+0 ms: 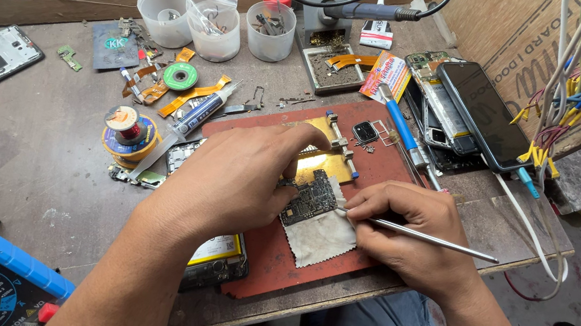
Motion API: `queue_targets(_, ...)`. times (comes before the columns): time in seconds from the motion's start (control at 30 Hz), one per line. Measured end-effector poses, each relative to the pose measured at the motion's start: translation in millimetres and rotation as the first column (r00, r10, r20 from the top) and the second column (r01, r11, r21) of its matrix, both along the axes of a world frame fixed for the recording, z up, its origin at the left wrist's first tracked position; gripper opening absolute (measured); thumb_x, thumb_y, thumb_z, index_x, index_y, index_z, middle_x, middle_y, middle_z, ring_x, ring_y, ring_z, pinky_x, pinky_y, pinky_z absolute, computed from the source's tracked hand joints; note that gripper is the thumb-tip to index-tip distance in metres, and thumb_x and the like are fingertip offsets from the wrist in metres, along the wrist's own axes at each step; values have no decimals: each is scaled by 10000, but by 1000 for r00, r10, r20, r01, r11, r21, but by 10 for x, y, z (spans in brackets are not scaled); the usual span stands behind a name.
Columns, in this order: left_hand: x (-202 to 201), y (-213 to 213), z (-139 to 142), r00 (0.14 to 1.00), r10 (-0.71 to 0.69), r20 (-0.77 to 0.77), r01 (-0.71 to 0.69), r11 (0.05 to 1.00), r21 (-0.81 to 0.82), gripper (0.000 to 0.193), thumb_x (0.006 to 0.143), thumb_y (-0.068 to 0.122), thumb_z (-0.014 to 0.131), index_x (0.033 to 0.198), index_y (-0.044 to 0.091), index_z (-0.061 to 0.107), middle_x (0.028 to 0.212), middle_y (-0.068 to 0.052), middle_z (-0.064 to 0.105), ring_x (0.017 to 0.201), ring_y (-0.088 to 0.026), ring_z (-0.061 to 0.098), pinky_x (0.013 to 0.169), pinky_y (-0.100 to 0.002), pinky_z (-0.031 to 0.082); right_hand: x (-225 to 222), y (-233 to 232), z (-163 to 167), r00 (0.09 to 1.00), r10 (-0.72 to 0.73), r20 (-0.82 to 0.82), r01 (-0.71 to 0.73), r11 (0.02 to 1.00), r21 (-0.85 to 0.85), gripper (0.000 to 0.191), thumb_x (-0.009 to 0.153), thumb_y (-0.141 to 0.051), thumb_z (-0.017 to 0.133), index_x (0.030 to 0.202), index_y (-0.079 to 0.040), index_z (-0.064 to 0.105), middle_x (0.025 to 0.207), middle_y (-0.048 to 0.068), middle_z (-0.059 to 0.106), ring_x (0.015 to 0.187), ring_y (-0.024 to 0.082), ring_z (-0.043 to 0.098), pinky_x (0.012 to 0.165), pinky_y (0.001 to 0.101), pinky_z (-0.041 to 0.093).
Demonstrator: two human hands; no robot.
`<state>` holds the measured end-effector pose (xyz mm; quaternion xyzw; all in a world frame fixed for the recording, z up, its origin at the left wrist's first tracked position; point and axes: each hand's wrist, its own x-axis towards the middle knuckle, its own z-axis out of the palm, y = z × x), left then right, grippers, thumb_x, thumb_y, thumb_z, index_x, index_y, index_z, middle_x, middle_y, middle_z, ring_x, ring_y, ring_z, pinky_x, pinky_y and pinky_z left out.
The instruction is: The person works on a disassembled smartphone motherboard at a repair bench, holding the board steady with one hand while using tweezers to scrape and clean its surface and components. They reposition the board repeatedly and later probe it with multimeter leads connected to a digital multimeter.
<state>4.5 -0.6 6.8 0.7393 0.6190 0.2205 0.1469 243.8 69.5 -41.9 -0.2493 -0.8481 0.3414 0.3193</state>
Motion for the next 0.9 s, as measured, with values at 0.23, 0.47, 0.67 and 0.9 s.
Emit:
queue_targets(0.23, -4, 3, 21, 1000, -13, 23, 13, 1000, 5, 547, 742, 81, 715, 1270, 137, 584, 931, -108, 747, 921, -326, 715, 766, -467, 539, 14, -22, -29, 998, -61, -20, 62, 997, 51, 93, 755, 6, 743, 838, -22, 714, 868, 63, 767, 794, 138, 757, 729, 272, 598)
queue_targets(0.47, -15, -26, 72, 932, -172, 319, 140, 983, 119, 571, 749, 50, 749, 1294, 102, 587, 849, -70, 727, 850, -242, 738, 765, -403, 557, 107, 1, -167, 955, -33, -294, -43, 968, -248, 168, 952, -79, 726, 1075, 11, 656, 963, 66, 717, 856, 105, 676, 757, 249, 566)
queue_targets(0.67, -33, -51, 134, 839, -16, 543, 64, 995, -70, 631, 791, 47, 716, 1386, 142, 530, 860, -29, 679, 765, -138, 694, 664, -300, 564, 89, -10, -139, 914, -205, -350, 42, 905, -423, 250, 1002, -137, 599, 1221, -18, 623, 1074, 114, 769, 916, 134, 737, 796, 274, 614)
queue_targets(0.9, -29, -10, 82, 758, -26, 652, 102, 992, -79, 661, 839, 45, 721, 1442, 121, 462, 901, -21, 650, 765, -71, 627, 641, -258, 526, -45, -77, -14, 979, -152, -139, 125, 974, -188, 300, 873, -50, 726, 1152, -46, 615, 1121, 85, 763, 902, 152, 758, 767, 291, 641)
